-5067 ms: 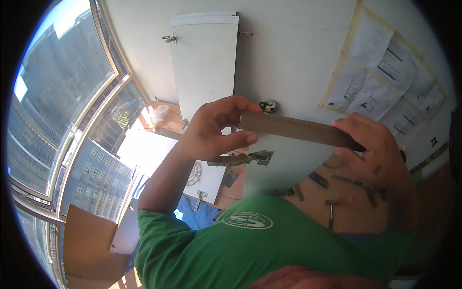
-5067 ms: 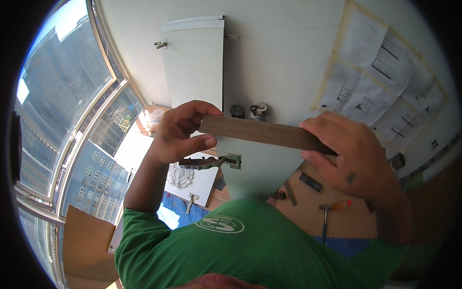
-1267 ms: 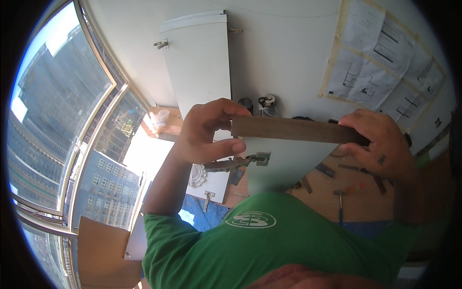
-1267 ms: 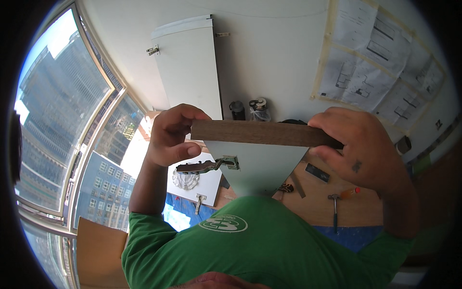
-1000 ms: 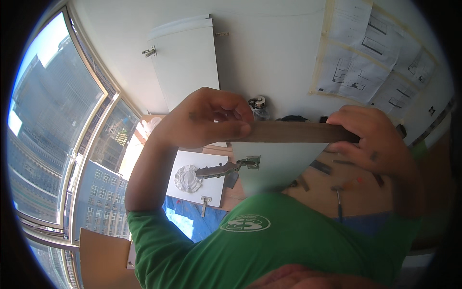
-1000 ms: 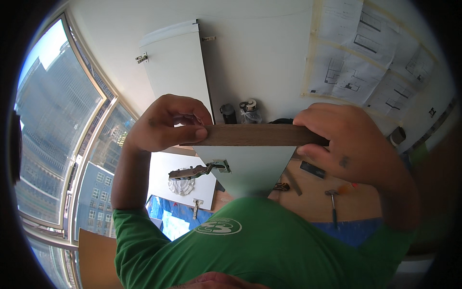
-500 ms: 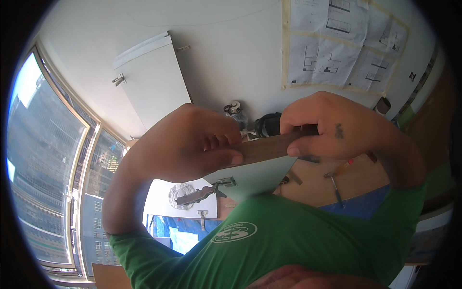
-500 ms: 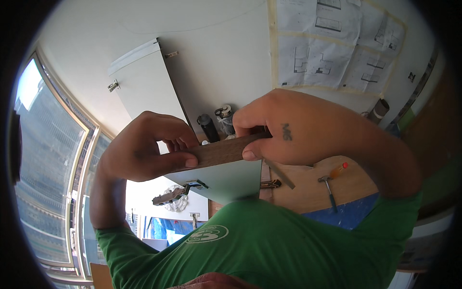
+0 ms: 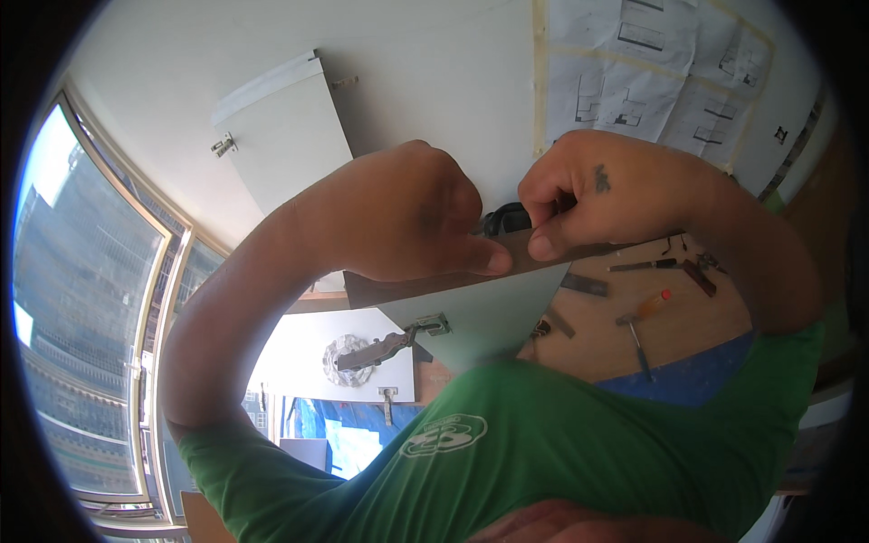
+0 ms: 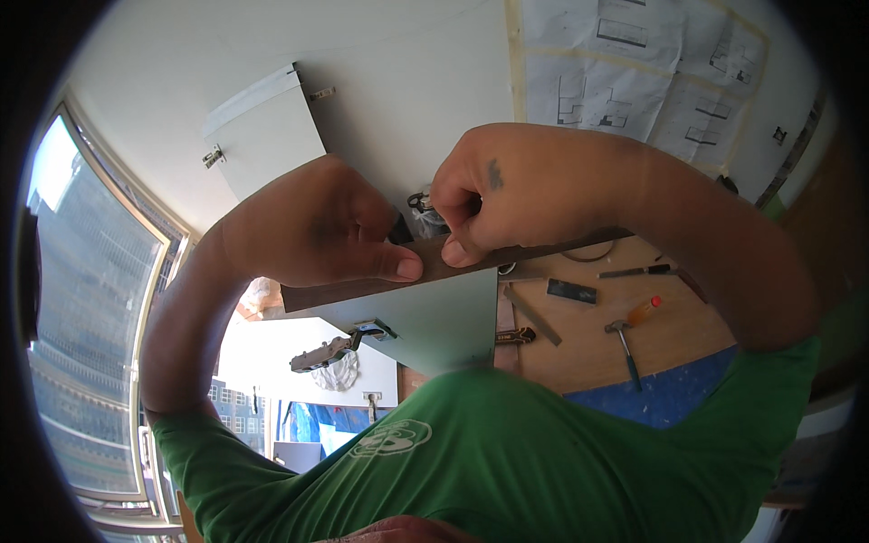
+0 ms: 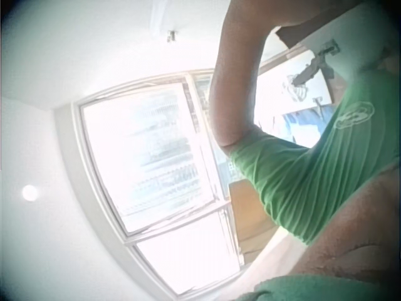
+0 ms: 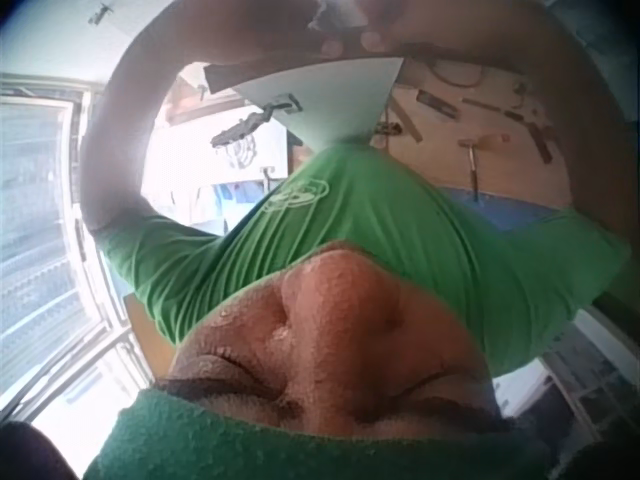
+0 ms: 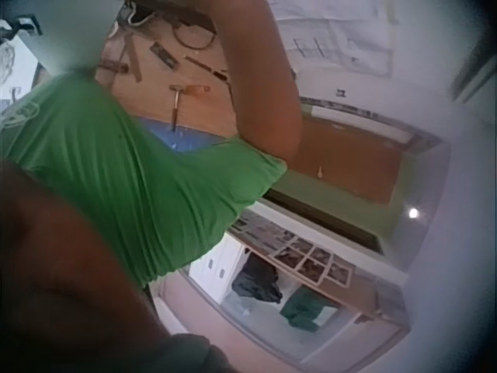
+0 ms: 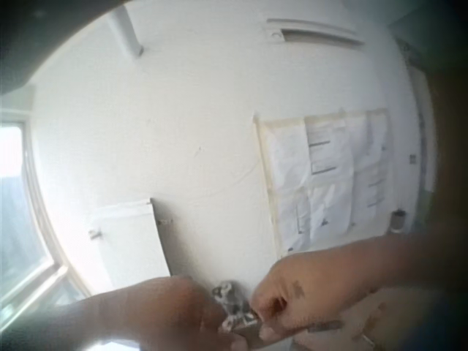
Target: The person assembles a cabinet by fitting a wooden trim piece onto a white panel, tapping it into place with a hammer, and marking the panel with a pen. They then move a fan and sweep the floor with a broom.
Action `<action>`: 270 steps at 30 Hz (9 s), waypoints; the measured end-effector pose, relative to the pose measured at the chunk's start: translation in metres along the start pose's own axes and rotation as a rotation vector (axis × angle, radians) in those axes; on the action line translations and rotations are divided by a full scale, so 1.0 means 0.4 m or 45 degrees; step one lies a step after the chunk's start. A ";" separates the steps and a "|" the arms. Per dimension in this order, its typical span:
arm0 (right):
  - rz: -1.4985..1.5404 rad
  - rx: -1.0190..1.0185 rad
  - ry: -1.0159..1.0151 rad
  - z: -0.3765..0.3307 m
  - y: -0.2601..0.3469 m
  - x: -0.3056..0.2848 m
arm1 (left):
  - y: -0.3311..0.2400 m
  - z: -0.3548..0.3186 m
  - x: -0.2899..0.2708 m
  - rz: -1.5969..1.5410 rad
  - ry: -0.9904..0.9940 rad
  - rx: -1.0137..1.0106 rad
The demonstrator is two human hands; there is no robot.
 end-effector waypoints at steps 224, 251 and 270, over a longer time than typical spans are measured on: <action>0.032 0.777 -0.719 0.152 0.383 0.327 | 0.216 -0.007 0.389 -0.922 -1.176 1.001; -0.128 0.762 -1.304 -0.017 0.314 0.417 | 0.249 -0.021 0.360 -0.992 -0.924 1.005; -0.141 0.742 -1.241 -0.004 0.296 0.335 | 0.289 -0.032 0.309 -1.175 -0.527 0.933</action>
Point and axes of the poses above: each hand's wrist, its own z-axis towards the middle knuckle, its own x-axis out of the palm, y = z × x, the point moved 3 cm from there along z, towards the middle knuckle, and after that the axes turned 11 degrees about y, right-handed, at the moved point
